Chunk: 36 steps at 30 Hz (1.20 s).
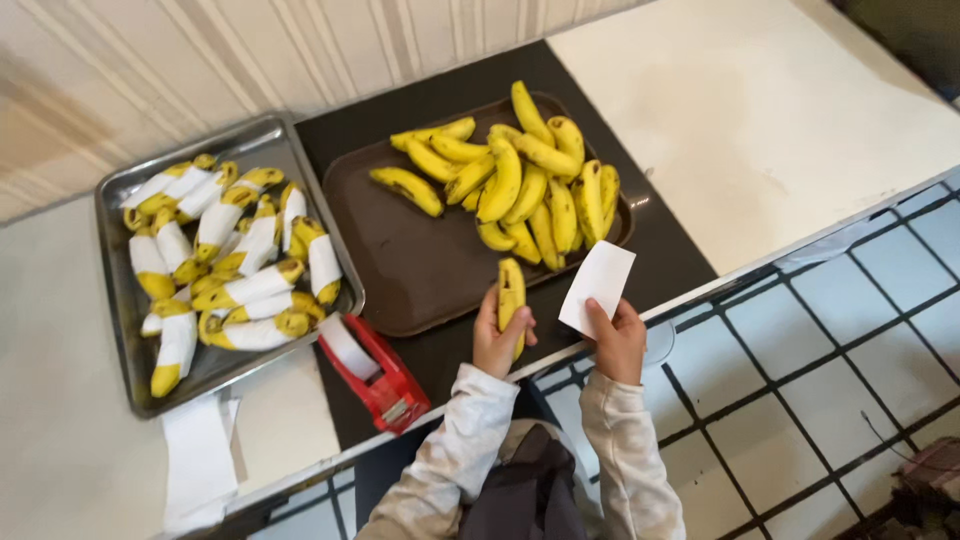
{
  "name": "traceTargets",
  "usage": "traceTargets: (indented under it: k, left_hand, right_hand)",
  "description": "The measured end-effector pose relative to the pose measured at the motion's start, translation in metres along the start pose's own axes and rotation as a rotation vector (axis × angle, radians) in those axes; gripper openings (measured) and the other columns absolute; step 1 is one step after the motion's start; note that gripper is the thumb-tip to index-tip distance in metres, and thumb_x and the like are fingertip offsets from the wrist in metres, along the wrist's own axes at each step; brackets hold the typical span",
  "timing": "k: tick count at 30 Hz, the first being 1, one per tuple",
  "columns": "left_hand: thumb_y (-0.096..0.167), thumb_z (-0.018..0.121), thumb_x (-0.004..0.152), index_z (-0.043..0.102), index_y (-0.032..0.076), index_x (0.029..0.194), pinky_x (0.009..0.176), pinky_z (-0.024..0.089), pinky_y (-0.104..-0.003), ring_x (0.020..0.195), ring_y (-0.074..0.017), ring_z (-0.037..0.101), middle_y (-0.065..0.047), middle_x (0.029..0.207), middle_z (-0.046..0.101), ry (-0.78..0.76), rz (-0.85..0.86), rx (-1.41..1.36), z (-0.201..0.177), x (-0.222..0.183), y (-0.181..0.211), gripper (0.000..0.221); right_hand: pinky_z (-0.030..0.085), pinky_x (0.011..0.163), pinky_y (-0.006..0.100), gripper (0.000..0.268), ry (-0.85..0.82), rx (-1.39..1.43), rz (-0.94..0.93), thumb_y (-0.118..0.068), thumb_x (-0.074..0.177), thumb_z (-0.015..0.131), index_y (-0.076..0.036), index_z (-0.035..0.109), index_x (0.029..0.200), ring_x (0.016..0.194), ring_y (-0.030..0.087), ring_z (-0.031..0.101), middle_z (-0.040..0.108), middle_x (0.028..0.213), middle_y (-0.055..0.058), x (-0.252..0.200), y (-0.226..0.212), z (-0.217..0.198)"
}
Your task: The person wraps individual bananas in white paper strips and secures them with adhesive tape using a manual dispenser.
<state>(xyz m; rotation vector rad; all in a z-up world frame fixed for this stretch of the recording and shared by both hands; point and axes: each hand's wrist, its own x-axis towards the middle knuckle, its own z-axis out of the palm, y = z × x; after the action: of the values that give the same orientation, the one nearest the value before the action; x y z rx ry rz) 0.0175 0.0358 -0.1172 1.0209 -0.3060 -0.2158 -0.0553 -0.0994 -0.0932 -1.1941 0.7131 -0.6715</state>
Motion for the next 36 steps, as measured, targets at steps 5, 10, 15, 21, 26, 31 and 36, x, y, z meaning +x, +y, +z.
traceTargets:
  k: [5, 10, 15, 21, 26, 31, 36]
  left_hand:
    - [0.001, 0.064, 0.079, 0.038, -0.001, 0.132, 0.039, 0.047, -0.024, 0.041, -0.0165, 0.056, -0.015, 0.061, 0.057, -0.173, 0.025, -0.008, 0.004, -0.012, 0.010, 0.059]
    - [0.024, 0.042, 0.092, 0.045, -0.003, 0.114, 0.032, 0.040, -0.023, 0.034, -0.0156, 0.052, -0.012, 0.052, 0.053, -0.274, -0.020, -0.035, 0.009, -0.013, 0.018, 0.035]
    - [0.027, 0.040, 0.092, 0.053, -0.001, 0.100, 0.031, 0.042, -0.022, 0.033, -0.0151, 0.052, -0.010, 0.053, 0.051, -0.224, 0.016, 0.098, 0.008, -0.010, 0.026, 0.032]
    - [0.030, 0.029, 0.096, 0.041, 0.004, 0.107, 0.048, 0.046, -0.023, 0.073, -0.0193, 0.050, -0.013, 0.110, 0.038, -0.185, 0.047, 0.137, -0.014, 0.001, -0.015, 0.031]
    - [0.034, 0.033, 0.097, 0.004, 0.006, 0.140, 0.106, 0.012, -0.053, 0.131, -0.0374, 0.011, -0.028, 0.138, 0.013, -0.172, 0.007, 0.088, 0.022, -0.009, 0.055, 0.059]
    - [0.013, 0.050, 0.092, 0.024, 0.004, 0.140, 0.098, 0.035, -0.039, 0.120, -0.0194, 0.037, -0.017, 0.133, 0.040, -0.124, 0.025, -0.115, -0.002, -0.002, -0.012, 0.055]
    - [0.023, 0.068, 0.082, 0.059, 0.005, 0.098, 0.055, 0.045, -0.024, 0.066, -0.0116, 0.055, -0.006, 0.081, 0.060, -0.042, -0.259, -0.092, 0.006, -0.004, 0.023, 0.025]
  right_hand:
    - [0.049, 0.065, 0.033, 0.032, -0.097, -0.275, -0.210, -0.009, 0.076, 0.073, 0.003, 0.061, 0.104, 0.079, 0.017, 0.056, 0.062, 0.084, 0.016, -0.016, -0.018, 0.000]
    - [0.051, 0.065, 0.041, 0.032, -0.418, -0.652, -0.425, -0.001, 0.071, 0.067, 0.004, 0.062, 0.102, 0.074, 0.036, 0.063, 0.061, 0.079, 0.018, -0.036, -0.065, 0.020]
    - [0.050, 0.060, 0.031, 0.024, -0.566, -0.612, -0.350, 0.000, 0.069, 0.065, -0.003, 0.065, 0.093, 0.065, 0.018, 0.058, 0.056, 0.069, 0.008, -0.034, -0.053, 0.012]
    - [0.049, 0.068, 0.036, 0.030, -0.638, -0.471, -0.357, 0.004, 0.068, 0.062, -0.001, 0.065, 0.098, 0.075, 0.023, 0.059, 0.057, 0.076, 0.011, -0.031, -0.049, 0.018]
    - [0.048, 0.074, 0.033, 0.038, -0.626, -0.377, -0.470, -0.007, 0.065, 0.079, -0.002, 0.064, 0.100, 0.087, 0.021, 0.058, 0.058, 0.088, 0.010, -0.052, -0.067, 0.042]
    - [0.046, 0.059, 0.029, 0.018, -0.538, -0.177, -0.440, -0.002, 0.070, 0.075, 0.000, 0.066, 0.085, 0.062, 0.015, 0.056, 0.059, 0.068, 0.010, -0.043, -0.040, 0.045]
    - [0.045, 0.056, 0.024, 0.016, -0.539, -0.110, -0.305, -0.004, 0.069, 0.077, 0.000, 0.065, 0.079, 0.061, 0.009, 0.053, 0.060, 0.063, 0.006, -0.055, -0.062, 0.050]
